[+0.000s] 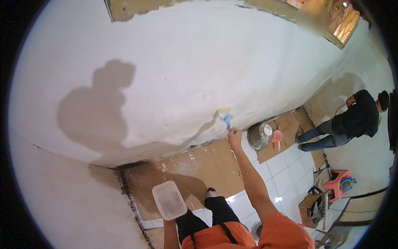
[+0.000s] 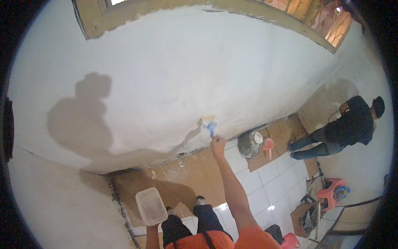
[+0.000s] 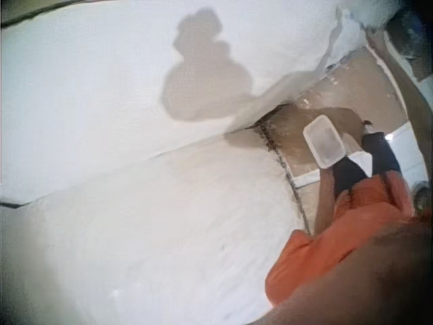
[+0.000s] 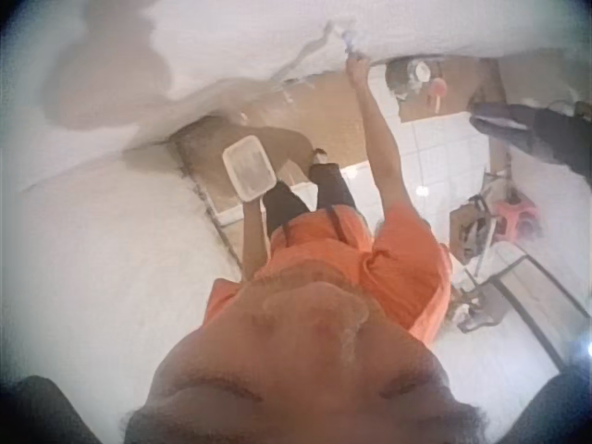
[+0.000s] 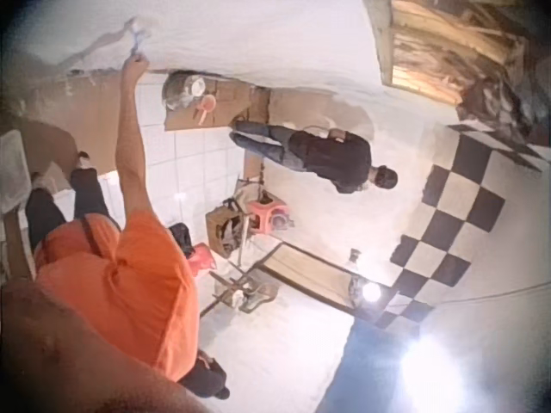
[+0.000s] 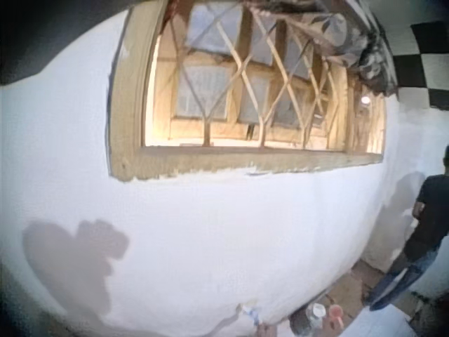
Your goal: The person paints the wall and trim using a paint brush dipped into a white plastic container.
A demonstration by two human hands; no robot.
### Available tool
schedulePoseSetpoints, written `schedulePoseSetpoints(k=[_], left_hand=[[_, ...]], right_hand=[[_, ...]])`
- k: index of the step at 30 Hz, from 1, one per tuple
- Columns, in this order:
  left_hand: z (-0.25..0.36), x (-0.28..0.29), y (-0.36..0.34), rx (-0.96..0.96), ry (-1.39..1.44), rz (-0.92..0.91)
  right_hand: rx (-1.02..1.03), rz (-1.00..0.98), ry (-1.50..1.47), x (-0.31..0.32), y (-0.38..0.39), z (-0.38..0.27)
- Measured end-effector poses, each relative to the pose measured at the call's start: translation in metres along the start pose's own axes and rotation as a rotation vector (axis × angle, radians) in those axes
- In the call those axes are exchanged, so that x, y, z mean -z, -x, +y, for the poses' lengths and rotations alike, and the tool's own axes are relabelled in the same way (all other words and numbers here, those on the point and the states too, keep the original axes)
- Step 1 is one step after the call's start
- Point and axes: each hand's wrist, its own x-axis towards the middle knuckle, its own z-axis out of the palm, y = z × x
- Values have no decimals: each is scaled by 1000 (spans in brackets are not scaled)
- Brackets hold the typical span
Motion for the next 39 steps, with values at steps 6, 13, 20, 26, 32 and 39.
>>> schedulePoseSetpoints(k=[6,13,20,26,32,39], left_hand=[[31,-43,-6,-140,-66,-147],[70,-47,15,-291,-79,-172],[86,-140,13,-237,71,-257],[74,-130,21,-150,204,-169],[58,-135,24,-514,-904,-13],[61,-152,24,-97,382,-127]], right_hand=[[-37,20,-18,10,-18,3],[211,-46,-297,75,-21,-294],[317,95,-116,37,-33,-212],[-11,32,61,-1,0,-104],[52,-116,-99,31,-39,-228],[138,-140,-416,68,0,-379]])
